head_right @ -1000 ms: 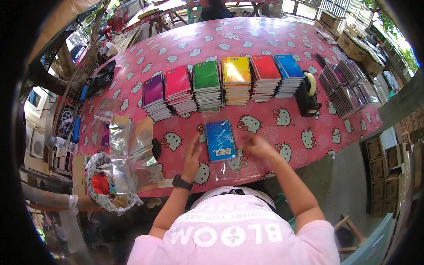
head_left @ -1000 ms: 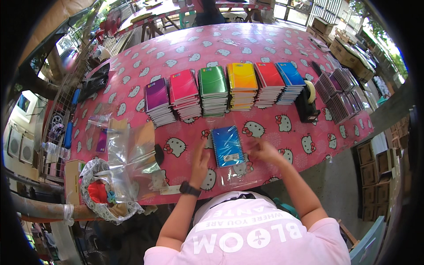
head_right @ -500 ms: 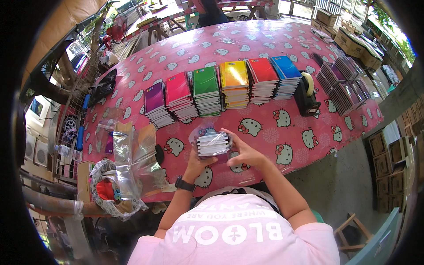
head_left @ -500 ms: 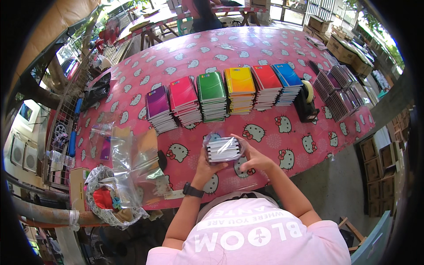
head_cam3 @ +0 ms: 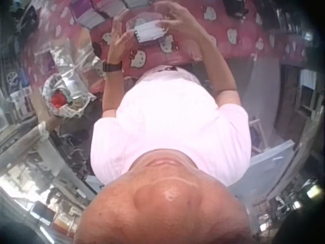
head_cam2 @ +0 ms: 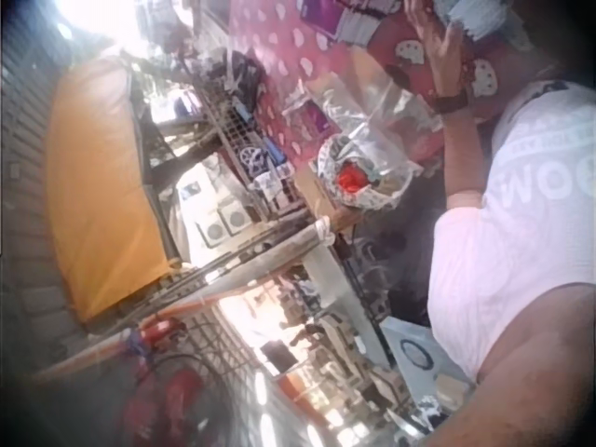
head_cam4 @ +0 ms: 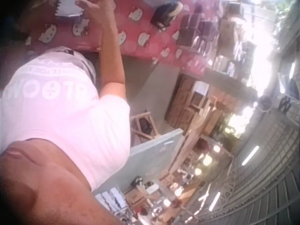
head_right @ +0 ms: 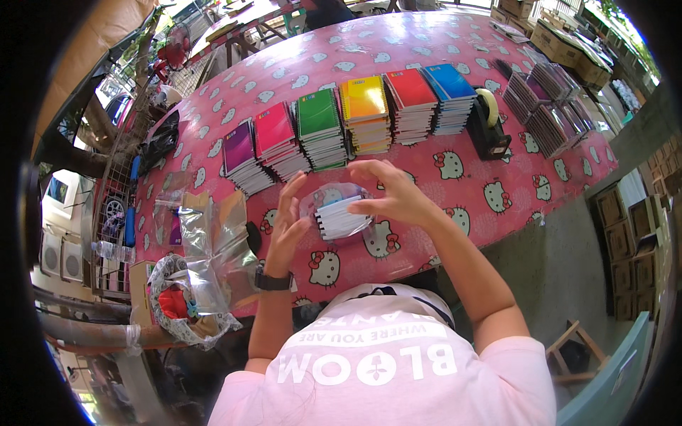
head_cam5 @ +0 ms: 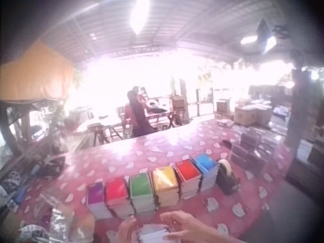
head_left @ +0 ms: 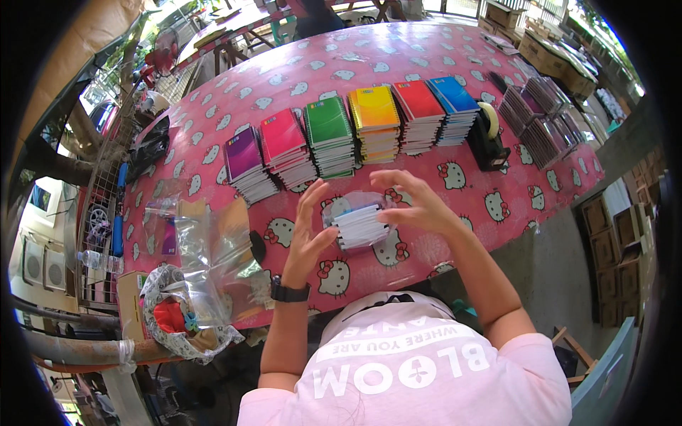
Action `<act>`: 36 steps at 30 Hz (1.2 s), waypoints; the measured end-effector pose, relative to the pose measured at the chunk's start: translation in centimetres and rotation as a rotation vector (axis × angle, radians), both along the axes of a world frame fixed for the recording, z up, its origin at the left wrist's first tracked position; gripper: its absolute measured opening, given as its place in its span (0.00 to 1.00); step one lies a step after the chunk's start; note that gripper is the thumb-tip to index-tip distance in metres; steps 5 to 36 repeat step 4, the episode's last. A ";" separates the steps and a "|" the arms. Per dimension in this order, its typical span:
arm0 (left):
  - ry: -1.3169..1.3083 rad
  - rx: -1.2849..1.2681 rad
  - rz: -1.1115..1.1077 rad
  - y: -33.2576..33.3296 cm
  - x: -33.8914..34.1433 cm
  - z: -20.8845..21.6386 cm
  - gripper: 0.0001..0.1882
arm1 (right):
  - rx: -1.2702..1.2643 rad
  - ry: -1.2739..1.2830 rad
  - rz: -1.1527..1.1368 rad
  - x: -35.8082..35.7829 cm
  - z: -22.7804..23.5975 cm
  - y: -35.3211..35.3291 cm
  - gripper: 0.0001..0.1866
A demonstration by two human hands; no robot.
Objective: The person places colorful spiral-bound notebooks into clear plastic bags and seals them with tape. The person handles notebooks of different colors, inserts them into bags, and uses a tape dispenser to seal the packages.
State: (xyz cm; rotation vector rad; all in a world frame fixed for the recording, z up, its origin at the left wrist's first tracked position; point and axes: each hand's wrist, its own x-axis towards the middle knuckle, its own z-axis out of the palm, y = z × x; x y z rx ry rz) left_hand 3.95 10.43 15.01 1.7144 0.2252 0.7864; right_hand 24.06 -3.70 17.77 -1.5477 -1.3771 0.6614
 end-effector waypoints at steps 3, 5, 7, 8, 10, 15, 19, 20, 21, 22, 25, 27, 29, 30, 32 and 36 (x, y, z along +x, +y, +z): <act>0.429 1.019 0.053 -0.8 0.1 4.3 0.38 | -0.404 -0.406 0.046 0.8 2.6 2.8 0.28; 0.427 1.027 0.051 -0.7 0.2 4.5 0.38 | -0.404 -0.523 0.058 0.9 3.8 3.3 0.28; 0.427 1.027 0.051 -0.7 0.2 4.5 0.38 | -0.404 -0.523 0.058 0.9 3.8 3.3 0.28; 0.427 1.027 0.051 -0.7 0.2 4.5 0.38 | -0.404 -0.523 0.058 0.9 3.8 3.3 0.28; 0.427 1.027 0.051 -0.7 0.2 4.5 0.38 | -0.404 -0.523 0.058 0.9 3.8 3.3 0.28; 0.427 1.027 0.051 -0.7 0.2 4.5 0.38 | -0.404 -0.523 0.058 0.9 3.8 3.3 0.28; 0.427 1.027 0.051 -0.7 0.2 4.5 0.38 | -0.404 -0.523 0.058 0.9 3.8 3.3 0.28; 0.427 1.027 0.051 -0.7 0.2 4.5 0.38 | -0.404 -0.523 0.058 0.9 3.8 3.3 0.28; 0.427 1.027 0.051 -0.7 0.2 4.5 0.38 | -0.404 -0.523 0.058 0.9 3.8 3.3 0.28; 0.427 1.027 0.051 -0.7 0.2 4.5 0.38 | -0.404 -0.523 0.058 0.9 3.8 3.3 0.28; 0.427 1.027 0.051 -0.7 0.2 4.5 0.38 | -0.404 -0.523 0.058 0.9 3.8 3.3 0.28; 0.427 1.027 0.051 -0.7 0.2 4.5 0.38 | -0.404 -0.523 0.058 0.9 3.8 3.3 0.28; 0.427 1.027 0.051 -0.7 0.2 4.5 0.38 | -0.404 -0.523 0.058 0.9 3.8 3.3 0.28; 0.427 1.027 0.051 -0.7 0.2 4.5 0.38 | -0.404 -0.523 0.058 0.9 3.8 3.3 0.28; 0.427 1.027 0.051 -0.7 0.2 4.5 0.38 | -0.404 -0.523 0.058 0.9 3.8 3.3 0.28; 0.427 1.027 0.051 -0.7 0.2 4.5 0.38 | -0.404 -0.523 0.058 0.9 3.8 3.3 0.28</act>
